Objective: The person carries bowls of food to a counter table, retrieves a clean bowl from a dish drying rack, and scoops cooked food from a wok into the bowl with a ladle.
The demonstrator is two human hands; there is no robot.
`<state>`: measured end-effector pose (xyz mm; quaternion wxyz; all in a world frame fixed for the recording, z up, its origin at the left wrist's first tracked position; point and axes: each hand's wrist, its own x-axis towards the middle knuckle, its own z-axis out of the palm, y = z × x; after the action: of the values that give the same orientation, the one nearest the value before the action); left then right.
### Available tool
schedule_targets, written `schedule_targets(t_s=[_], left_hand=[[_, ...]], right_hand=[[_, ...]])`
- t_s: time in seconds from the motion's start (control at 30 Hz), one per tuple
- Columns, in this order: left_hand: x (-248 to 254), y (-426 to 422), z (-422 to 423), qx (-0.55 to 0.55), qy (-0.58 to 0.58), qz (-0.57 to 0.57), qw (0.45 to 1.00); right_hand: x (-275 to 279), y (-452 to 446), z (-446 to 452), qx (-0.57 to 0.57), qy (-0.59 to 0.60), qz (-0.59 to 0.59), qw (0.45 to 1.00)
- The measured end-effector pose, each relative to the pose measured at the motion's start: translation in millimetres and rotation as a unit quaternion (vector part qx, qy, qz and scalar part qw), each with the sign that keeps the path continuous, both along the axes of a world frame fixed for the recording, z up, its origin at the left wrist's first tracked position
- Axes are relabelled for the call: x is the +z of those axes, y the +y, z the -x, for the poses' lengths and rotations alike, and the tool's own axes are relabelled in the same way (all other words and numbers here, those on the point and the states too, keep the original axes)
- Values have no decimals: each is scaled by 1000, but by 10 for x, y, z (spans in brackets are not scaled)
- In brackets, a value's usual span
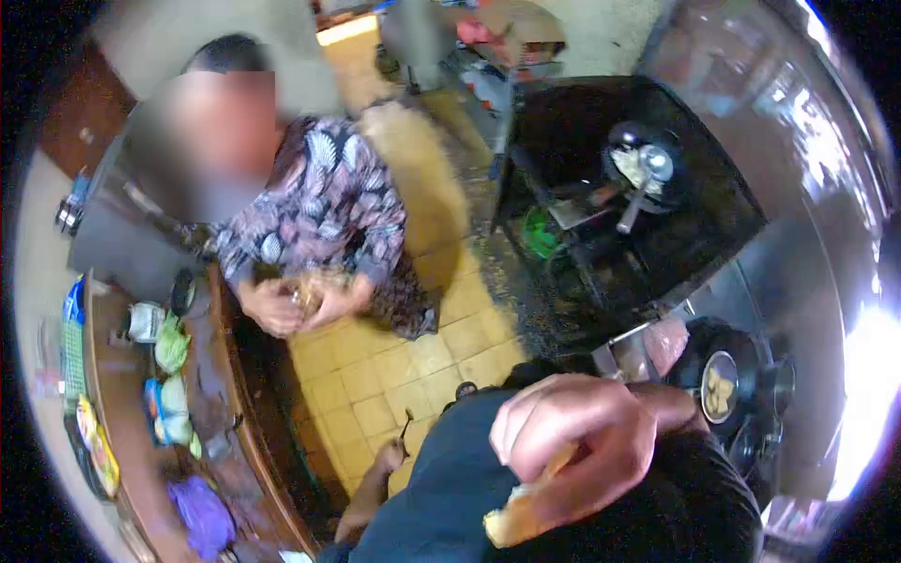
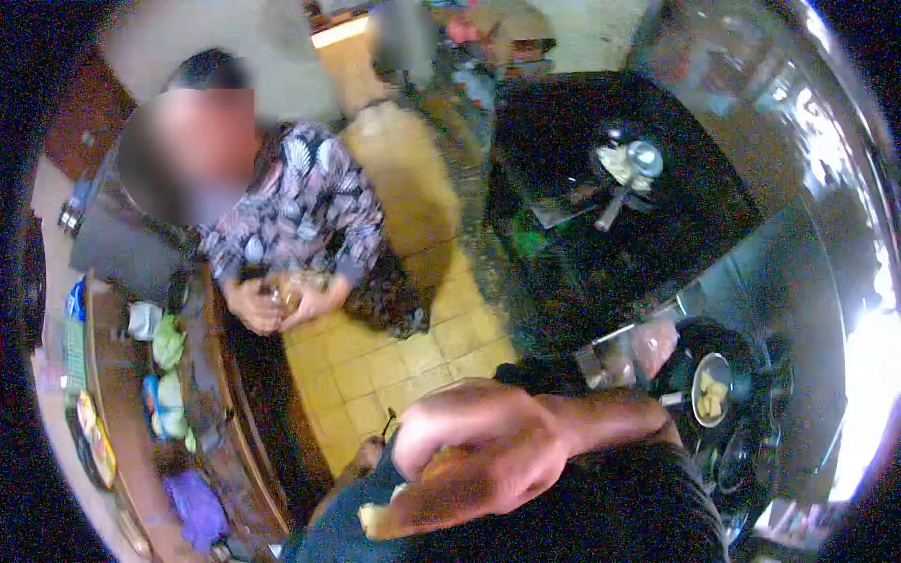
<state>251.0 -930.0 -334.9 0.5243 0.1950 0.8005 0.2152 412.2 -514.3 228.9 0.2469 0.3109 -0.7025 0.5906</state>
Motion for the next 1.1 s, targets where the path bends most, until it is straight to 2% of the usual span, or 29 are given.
schedule_targets(t_s=[0.03,0.1,0.17,0.2,0.3,0.33,0.43,0.47,0.57,0.67,0.77,0.83,0.87,0.9,0.93,1.0,1.1], left_hand=[[-351,-168,-17,76,-81,-26,993],[-131,-156,-77,108,-108,24,988],[58,-13,-150,132,-125,56,982],[102,71,-152,141,-133,66,979],[175,348,-226,172,-150,77,971],[189,477,-255,183,-158,75,967],[232,829,-352,216,-169,70,959],[261,854,-395,233,-170,67,955],[395,983,-618,298,-165,59,938],[518,1293,-901,373,-159,55,912],[584,1678,-1073,432,-161,48,886],[610,1897,-1178,466,-158,44,870],[627,1992,-1192,481,-156,43,862],[650,2095,-1183,494,-153,40,855],[637,2161,-1168,509,-153,36,846],[593,2304,-1073,535,-151,29,831],[437,2437,-846,567,-155,17,809]], right_hand=[[-60,7,139,-18,63,47,997],[-58,81,444,-55,224,96,968],[66,215,779,-106,411,108,899],[66,262,801,-110,308,155,932],[-14,604,1099,-77,225,197,951],[-89,688,1224,-85,264,218,936],[-89,1342,1226,1,232,192,954],[-113,1429,1343,37,155,144,977],[-81,1561,1914,85,115,121,982],[-221,1902,2276,115,199,79,970],[-53,2101,2500,165,89,47,981],[-288,2191,2598,203,189,60,959],[-262,2221,2618,208,35,84,974],[-228,2255,2699,208,-119,99,966],[-245,2325,2840,257,-150,69,952],[-264,2314,3232,302,-114,26,946],[-286,2236,3803,377,-125,-19,918]])
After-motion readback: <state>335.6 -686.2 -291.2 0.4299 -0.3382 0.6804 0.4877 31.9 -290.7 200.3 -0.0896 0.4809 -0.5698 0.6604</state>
